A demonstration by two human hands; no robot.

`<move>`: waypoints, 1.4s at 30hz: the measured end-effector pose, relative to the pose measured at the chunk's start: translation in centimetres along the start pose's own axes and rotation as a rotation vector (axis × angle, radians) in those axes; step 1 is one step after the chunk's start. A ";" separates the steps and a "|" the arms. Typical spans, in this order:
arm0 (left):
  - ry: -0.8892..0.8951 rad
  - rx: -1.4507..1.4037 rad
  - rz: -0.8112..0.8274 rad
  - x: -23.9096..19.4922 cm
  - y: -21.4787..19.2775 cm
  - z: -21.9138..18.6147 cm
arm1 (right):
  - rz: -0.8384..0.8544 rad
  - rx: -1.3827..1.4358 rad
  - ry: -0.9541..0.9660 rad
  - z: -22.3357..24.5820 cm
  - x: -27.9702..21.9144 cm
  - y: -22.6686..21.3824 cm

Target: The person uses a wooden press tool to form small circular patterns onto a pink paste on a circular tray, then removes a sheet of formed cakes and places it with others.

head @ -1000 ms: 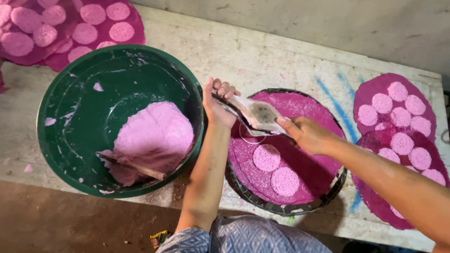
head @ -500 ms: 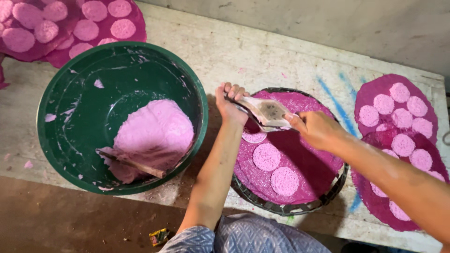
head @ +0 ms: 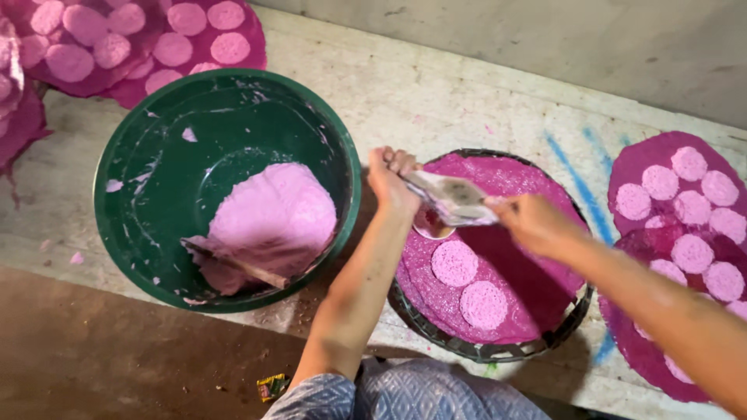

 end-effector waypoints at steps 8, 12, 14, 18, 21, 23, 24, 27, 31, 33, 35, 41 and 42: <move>0.209 1.240 1.460 -9.8 10.0 -6.5 | -0.133 0.084 -0.191 2.2 -9.9 -10.4; -0.191 1.474 1.580 -15.0 10.1 -11.8 | -0.547 -0.015 -0.912 9.3 -20.0 -11.0; -0.278 1.481 1.726 -18.7 9.7 -15.0 | -0.775 -0.105 -1.320 14.1 -22.4 -11.3; -0.165 1.465 1.933 -24.7 8.4 -19.5 | -0.391 -0.320 -1.724 20.1 -24.7 -8.9; 0.058 1.606 1.907 -26.4 7.4 -23.9 | 0.326 -0.091 -1.321 22.2 -25.8 -3.8; 0.091 1.756 1.808 -26.6 5.3 -26.3 | 0.607 0.027 -1.180 22.3 -26.0 -1.4; 0.104 1.826 1.755 -26.2 4.1 -27.4 | 0.662 0.072 -1.135 22.3 -25.9 -0.4; 0.414 1.814 1.736 -23.7 1.4 -31.4 | 0.744 0.148 -1.091 23.2 -25.2 2.1; -0.430 2.191 0.797 -16.9 -3.6 -37.4 | 0.669 0.143 -1.122 24.6 -23.6 2.1; -0.470 1.794 0.845 -14.7 -3.5 -41.5 | 0.191 -0.065 -1.284 25.8 -22.2 0.2; -0.499 1.395 0.855 -13.3 -3.3 -45.8 | -0.249 -0.247 -1.383 27.1 -20.7 -1.8; -0.624 0.602 0.691 -11.7 -6.9 -43.0 | -0.891 -0.772 -1.546 33.6 -16.1 -4.7; -0.629 0.506 0.610 -11.2 -7.6 -42.2 | -1.059 -0.708 -1.481 34.5 -15.9 -4.5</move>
Point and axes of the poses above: each hand's wrist, its own x-axis towards the middle knuckle, its own y-axis out of the palm, z = x × y, the point moved 4 cm from there along x, towards the middle knuckle, and after that the axes turned 10 degrees about y, right-handed, at the moved point
